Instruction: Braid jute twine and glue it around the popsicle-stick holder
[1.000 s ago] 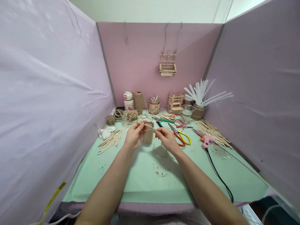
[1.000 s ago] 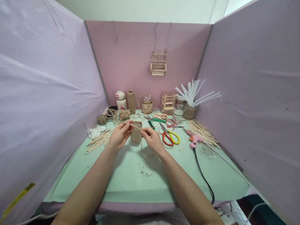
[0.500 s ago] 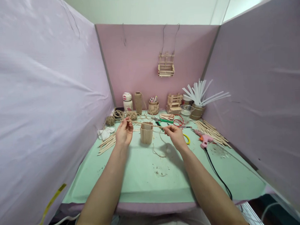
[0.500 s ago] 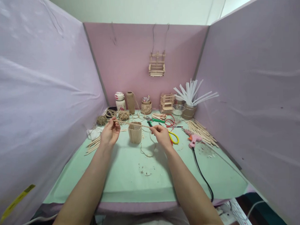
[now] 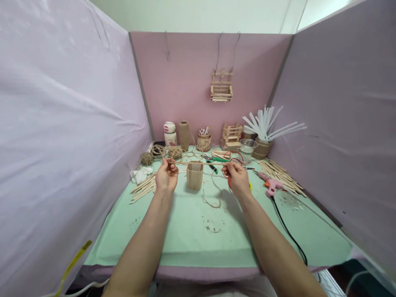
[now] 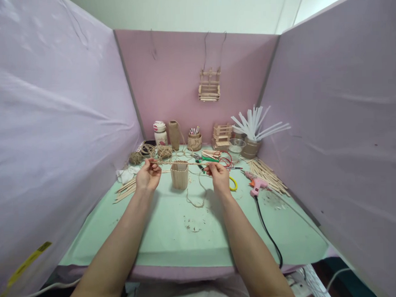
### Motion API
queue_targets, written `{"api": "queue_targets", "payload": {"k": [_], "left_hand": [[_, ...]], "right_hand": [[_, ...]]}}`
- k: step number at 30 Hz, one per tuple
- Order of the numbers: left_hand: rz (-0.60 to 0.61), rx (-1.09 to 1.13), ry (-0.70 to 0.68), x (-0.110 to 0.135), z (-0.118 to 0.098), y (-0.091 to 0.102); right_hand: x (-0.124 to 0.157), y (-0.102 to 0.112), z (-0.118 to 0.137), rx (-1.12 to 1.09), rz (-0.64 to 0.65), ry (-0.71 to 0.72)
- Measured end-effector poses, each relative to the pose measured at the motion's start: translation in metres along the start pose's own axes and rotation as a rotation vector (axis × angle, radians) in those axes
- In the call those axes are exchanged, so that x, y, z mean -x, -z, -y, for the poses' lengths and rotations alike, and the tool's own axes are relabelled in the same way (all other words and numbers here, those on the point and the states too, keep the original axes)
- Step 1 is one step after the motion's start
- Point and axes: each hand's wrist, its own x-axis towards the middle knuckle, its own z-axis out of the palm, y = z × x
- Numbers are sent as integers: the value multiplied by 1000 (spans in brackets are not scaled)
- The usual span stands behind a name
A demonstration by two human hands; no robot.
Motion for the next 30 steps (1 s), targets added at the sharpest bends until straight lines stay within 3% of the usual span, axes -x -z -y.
{"api": "queue_targets", "payload": {"k": [5,12,15,23,27,30], "left_hand": [[131,-152,312,-1,-13,3],[116,-418,383,-8,-14,14],[100,-492,344,-10,-7,18],[-2,-496,185,-16,8,22],[-69,-460,119,-18,16,19],[-29,-424,91,-21,24,19]], "right_hand": [[0,5,8,-128,126,-78],[9,-4,5,-257,268,-302],[11,-8,-1,-252,309,-349],[2,-8,-22,-192,222,-344],[-4,-18,-31,-274,158,-373],[-9,-30,-35,-396,142,-394]]}}
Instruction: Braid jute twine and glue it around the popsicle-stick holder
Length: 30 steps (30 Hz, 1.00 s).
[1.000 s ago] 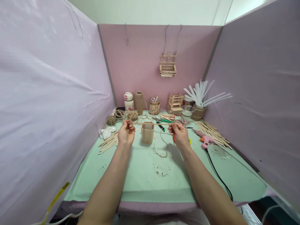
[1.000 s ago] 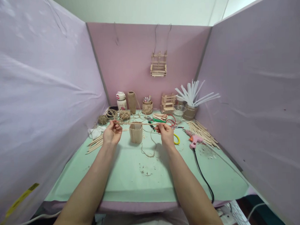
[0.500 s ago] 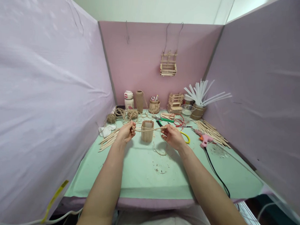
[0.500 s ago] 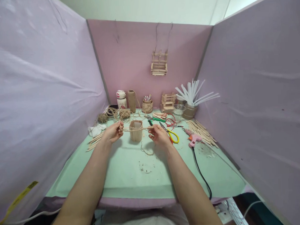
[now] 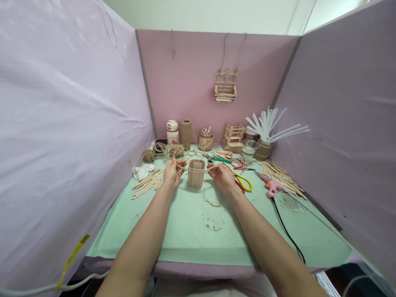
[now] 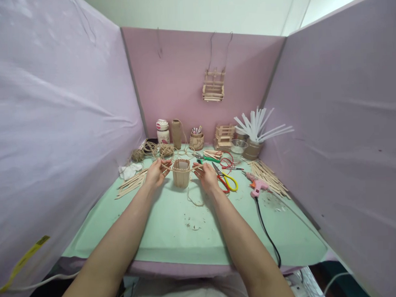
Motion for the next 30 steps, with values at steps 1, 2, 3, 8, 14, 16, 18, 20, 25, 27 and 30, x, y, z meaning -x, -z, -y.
{"api": "queue_targets", "payload": {"k": [1,2,3,8,14,16,18,20,25,27,30], "left_hand": [[21,6,-7,-2,3,-1],[40,6,-12,-4,6,-1],[54,1,-16,-6,9,-2],[90,-42,-79,-17,24,-5],[70,-187,-207,-24,32,-11],[69,-251,-254,-26,33,-11],[73,-312,-296,-27,33,-10],[83,-351,-330,-27,34,-9],[125,-334,-327,-18,35,-12],[160,-280,-291,-11,34,-15],[178,-154,-207,0,34,-20]], "right_hand": [[-2,-4,-2,-26,8,-10],[-5,-7,-4,-39,13,-22],[-7,-10,-5,-45,12,-34],[-15,-23,-13,-48,-74,-64],[-18,-32,-17,-40,-142,-55],[-18,-35,-18,-16,-166,-50],[-19,-37,-20,27,-195,-32],[-20,-40,-22,92,-225,3],[-22,-43,-29,283,-287,153],[-21,-43,-30,303,-283,182],[-16,-43,-29,267,-258,161]]}}
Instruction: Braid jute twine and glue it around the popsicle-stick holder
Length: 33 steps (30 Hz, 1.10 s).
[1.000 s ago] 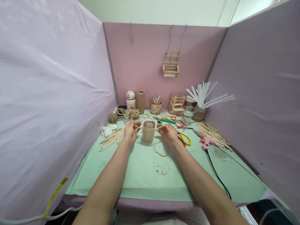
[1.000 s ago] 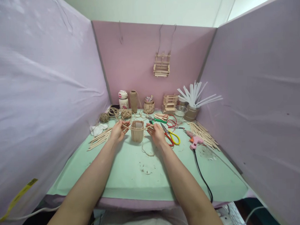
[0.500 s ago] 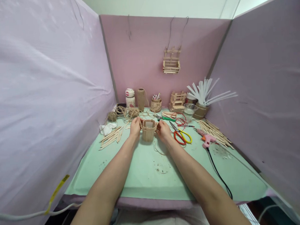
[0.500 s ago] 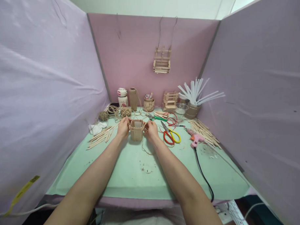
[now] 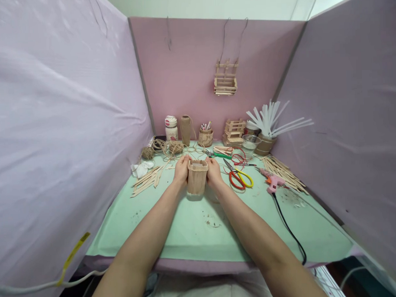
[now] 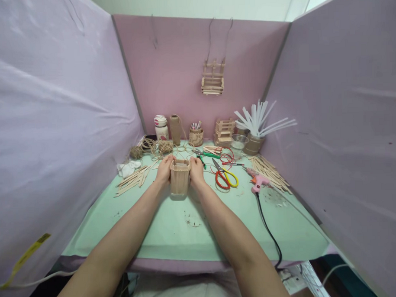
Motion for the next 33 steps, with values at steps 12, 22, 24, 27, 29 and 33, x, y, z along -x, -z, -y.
{"api": "queue_targets", "payload": {"k": [12,22,24,27,29,33], "left_hand": [[-21,223,184,15,1,-6],[4,357,490,9,5,-1],[2,329,456,11,2,-3],[15,207,278,15,-5,-7],[20,111,142,15,-9,-8],[45,1,-11,9,-3,-4]], "right_hand": [[15,-1,17,-317,127,-281],[16,-1,23,-389,281,-547],[16,-1,21,-343,242,-484],[18,-2,22,-279,148,-261],[20,-2,23,-240,129,-74],[17,-3,20,-196,165,138]]}}
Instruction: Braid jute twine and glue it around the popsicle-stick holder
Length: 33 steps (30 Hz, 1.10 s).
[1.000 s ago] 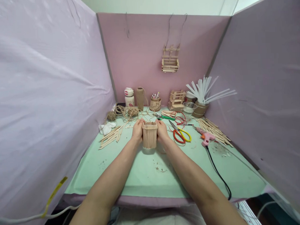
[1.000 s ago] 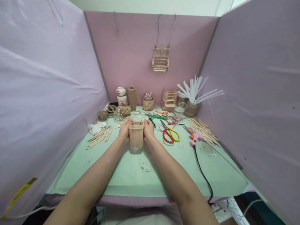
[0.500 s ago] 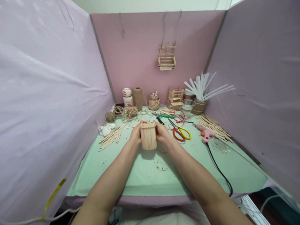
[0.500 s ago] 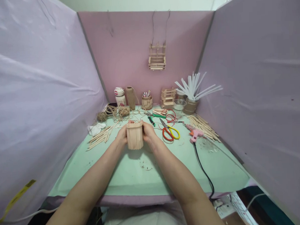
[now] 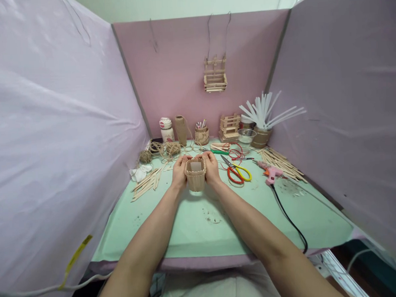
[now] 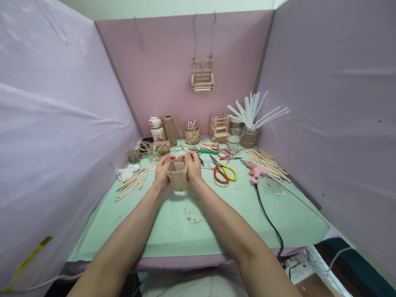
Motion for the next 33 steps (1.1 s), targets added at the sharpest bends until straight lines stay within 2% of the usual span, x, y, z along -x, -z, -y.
{"api": "queue_targets", "payload": {"k": [4,7,11,13,17,21,24,26,29,30,31,33], "left_hand": [[-8,-71,-25,-7,15,9],[-35,-119,-18,-10,14,15],[-115,-76,-51,-10,-12,24],[-94,9,-55,-9,-30,30],[116,108,113,-4,-59,46],[377,44,183,6,-71,57],[596,-70,257,12,-73,59],[691,-129,318,16,-73,57],[728,-181,370,19,-73,50],[718,-192,371,21,-74,47],[704,-205,367,22,-74,43],[663,-227,329,25,-74,35]], "right_hand": [[-4,5,-14,-7,-36,-45],[-7,11,-16,0,-87,-55],[-8,21,1,40,-174,-14],[-6,26,15,6,-142,-33],[4,37,44,-54,59,-114],[13,54,61,31,249,-168],[13,66,63,238,290,-163],[12,69,62,387,231,-86],[15,65,65,460,34,109],[18,61,68,446,10,152],[22,57,70,428,42,164],[34,47,73,422,240,107]]}}
